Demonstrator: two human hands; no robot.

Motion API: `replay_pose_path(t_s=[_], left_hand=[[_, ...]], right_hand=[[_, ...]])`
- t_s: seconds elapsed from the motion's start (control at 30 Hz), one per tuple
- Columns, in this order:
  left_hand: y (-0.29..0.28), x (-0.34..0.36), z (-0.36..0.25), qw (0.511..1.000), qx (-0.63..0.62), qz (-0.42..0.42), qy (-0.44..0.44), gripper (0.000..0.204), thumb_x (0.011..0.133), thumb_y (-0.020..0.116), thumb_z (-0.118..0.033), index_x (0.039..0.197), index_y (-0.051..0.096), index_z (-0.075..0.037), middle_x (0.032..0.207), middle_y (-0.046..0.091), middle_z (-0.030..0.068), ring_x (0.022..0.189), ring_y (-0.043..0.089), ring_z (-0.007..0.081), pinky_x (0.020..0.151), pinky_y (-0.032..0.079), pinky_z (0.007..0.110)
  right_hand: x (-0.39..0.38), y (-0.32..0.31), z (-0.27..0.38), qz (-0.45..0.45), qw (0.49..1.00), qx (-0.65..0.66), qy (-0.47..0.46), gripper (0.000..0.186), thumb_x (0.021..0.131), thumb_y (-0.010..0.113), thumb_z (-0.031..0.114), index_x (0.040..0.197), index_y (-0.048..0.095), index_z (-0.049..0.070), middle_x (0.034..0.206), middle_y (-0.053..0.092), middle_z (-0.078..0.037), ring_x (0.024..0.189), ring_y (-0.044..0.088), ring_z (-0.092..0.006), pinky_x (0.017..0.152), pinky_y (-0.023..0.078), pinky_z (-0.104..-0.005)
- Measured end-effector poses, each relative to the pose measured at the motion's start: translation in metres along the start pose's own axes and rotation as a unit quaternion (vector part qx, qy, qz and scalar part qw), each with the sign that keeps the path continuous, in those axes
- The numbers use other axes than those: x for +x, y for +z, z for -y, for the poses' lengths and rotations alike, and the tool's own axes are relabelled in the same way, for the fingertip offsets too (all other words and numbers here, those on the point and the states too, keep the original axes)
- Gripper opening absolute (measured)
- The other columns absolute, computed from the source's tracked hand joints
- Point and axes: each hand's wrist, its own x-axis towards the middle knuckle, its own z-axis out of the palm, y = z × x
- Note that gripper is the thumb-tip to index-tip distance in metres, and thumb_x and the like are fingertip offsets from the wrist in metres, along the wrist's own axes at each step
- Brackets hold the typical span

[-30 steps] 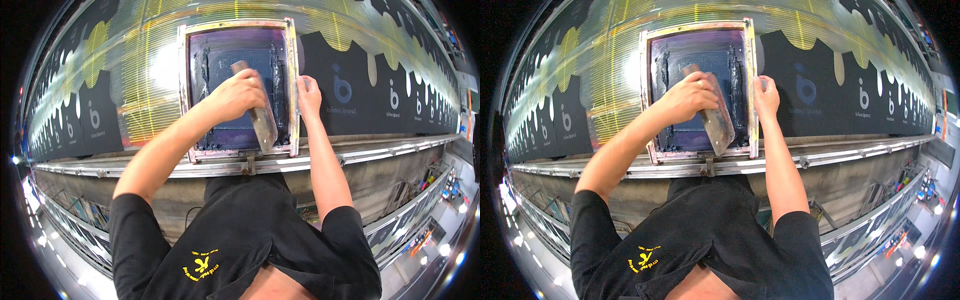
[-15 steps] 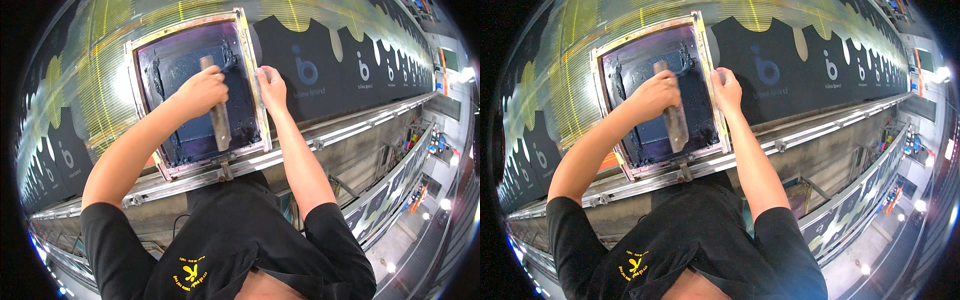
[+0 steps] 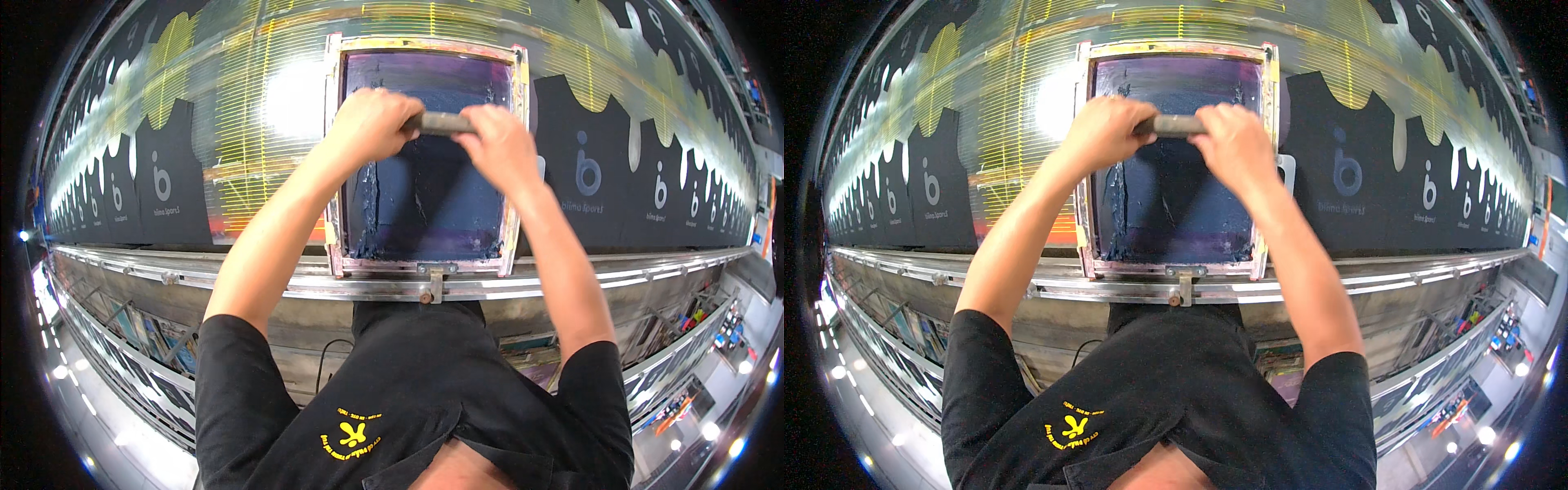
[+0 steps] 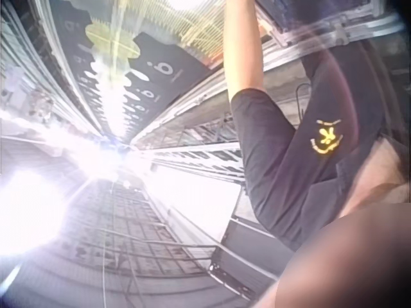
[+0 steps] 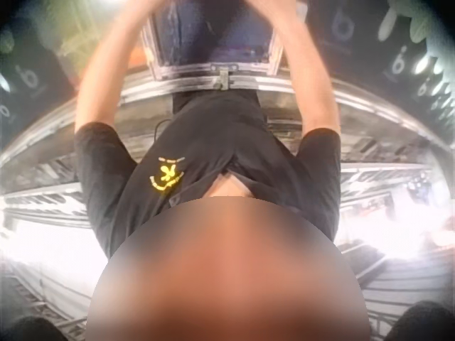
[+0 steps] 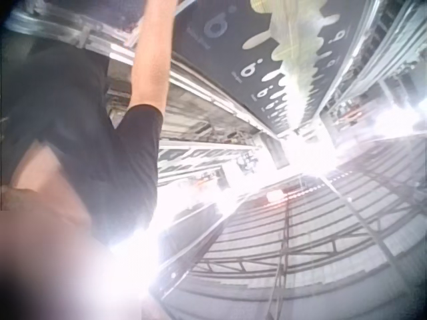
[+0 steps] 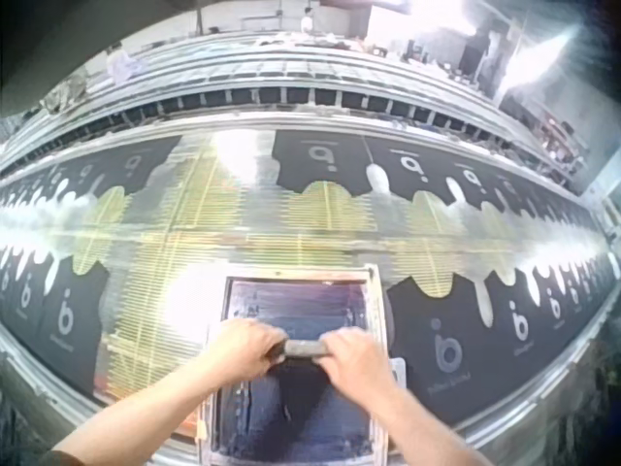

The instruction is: The person aligns a screen printing frame over a black t-shirt and uses a squeegee to pull ink across the screen, imprinting a logo onto the fabric. The person repeats the squeegee strokes multiple times to ensure even ink coverage before lifting the frame.

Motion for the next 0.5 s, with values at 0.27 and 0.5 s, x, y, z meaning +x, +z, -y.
replay_pose_path(t_s=[0.27,0.5], left_hand=[[0.008,0.074,0.047,0.991,0.119,-0.002,-0.067,0.049,0.084,0.085,-0.059,0.095,0.081,-0.012,0.084,0.078,0.0139,0.086,0.077,0.0372,0.079,0.061,0.051],[0.059,-0.032,-0.005,0.993,0.079,-0.056,-0.062,0.05,0.081,0.088,-0.059,0.079,0.071,-0.012,0.078,0.072,0.0106,0.077,0.074,0.0361,0.069,0.059,0.051]], right_hand=[[0.067,0.015,-0.073,0.004,1.0,-0.018,0.014,0.037,0.089,0.087,0.036,0.1,0.069,0.005,0.101,0.075,-0.015,0.099,0.072,-0.0399,0.085,0.057,-0.0514],[-0.039,0.035,-0.018,-0.012,1.0,-0.027,0.0,0.036,0.087,0.087,0.038,0.097,0.07,0.008,0.091,0.071,-0.011,0.088,0.069,-0.0351,0.077,0.055,-0.0477]])
